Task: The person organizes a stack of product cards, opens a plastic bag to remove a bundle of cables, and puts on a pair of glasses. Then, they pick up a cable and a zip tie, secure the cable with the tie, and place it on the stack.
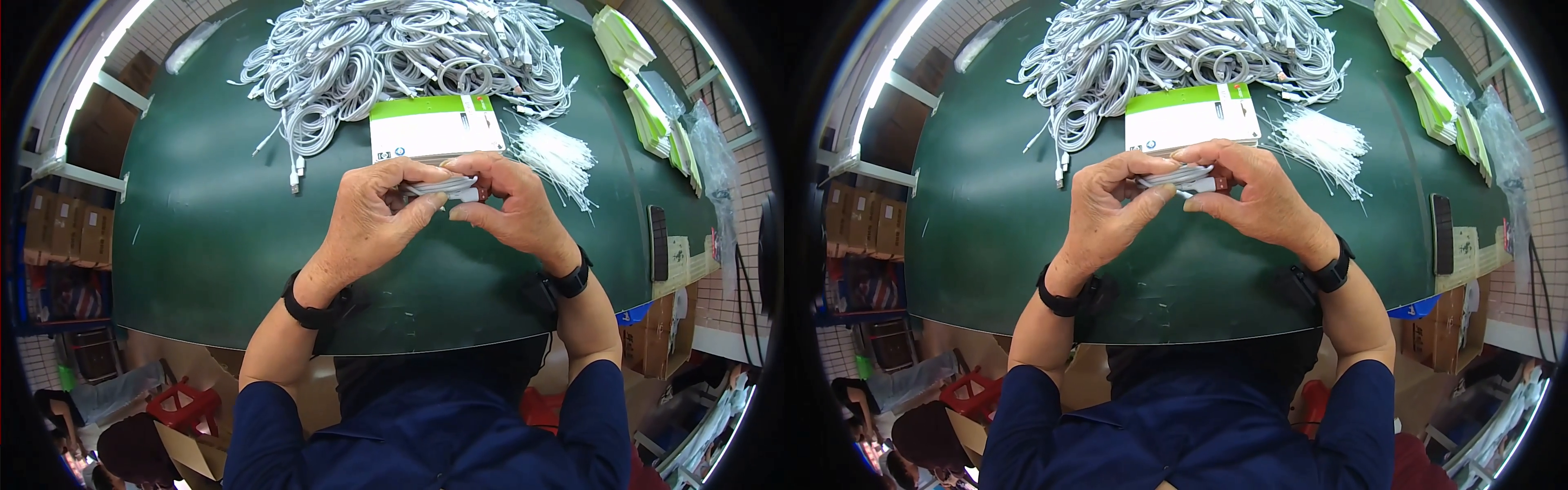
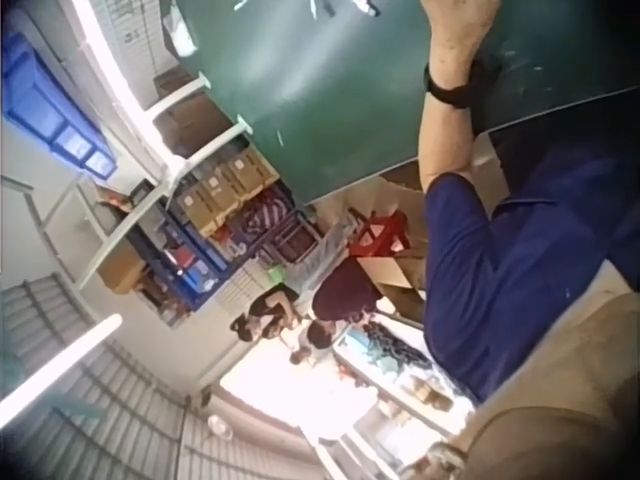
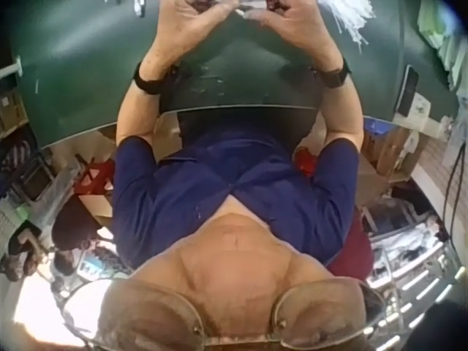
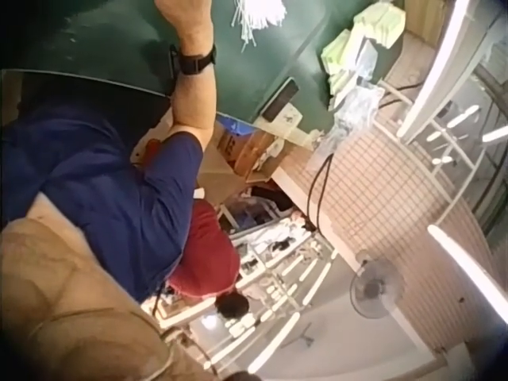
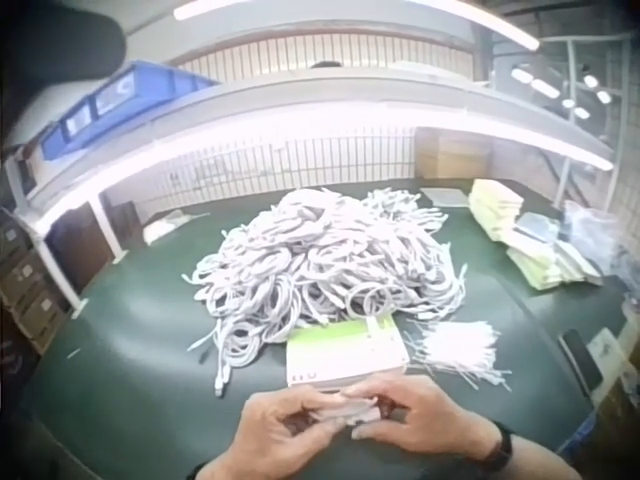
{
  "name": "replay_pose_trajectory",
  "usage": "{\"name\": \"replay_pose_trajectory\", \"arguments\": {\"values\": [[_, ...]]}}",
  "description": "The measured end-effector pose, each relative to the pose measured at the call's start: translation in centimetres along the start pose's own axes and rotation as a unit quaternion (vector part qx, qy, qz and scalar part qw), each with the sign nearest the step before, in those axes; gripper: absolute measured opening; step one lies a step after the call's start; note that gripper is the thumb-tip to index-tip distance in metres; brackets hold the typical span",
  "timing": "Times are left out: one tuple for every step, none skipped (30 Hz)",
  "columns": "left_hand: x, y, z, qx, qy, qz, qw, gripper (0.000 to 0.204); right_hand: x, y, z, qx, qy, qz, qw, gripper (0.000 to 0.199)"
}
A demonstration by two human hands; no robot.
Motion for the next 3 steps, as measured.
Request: {"name": "replay_pose_trajectory", "arguments": {"values": [[0.00,-0.02,0.09,-0.027,-0.013,0.002,1.000,0.025,0.01,-0.09,-0.03,-0.001,-0.001,0.002,1.000,0.039],[0.06,-0.04,0.12,-0.007,0.004,-0.008,1.000,0.023,-0.06,-0.16,-0.08,0.017,0.034,0.013,0.999,0.044],[0.16,-0.02,0.14,0.013,0.021,-0.018,1.000,0.022,-0.16,-0.25,-0.09,0.035,0.070,0.024,0.997,0.049]]}}
Point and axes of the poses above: each hand's wrist, its own x-axis towards the middle knuckle, its own y-axis out of the palm, z = x × y, the point moved 1 cm from there along x, towards the middle knuckle, and after that the axes turned 9 degrees about x, right-handed, at the moved point
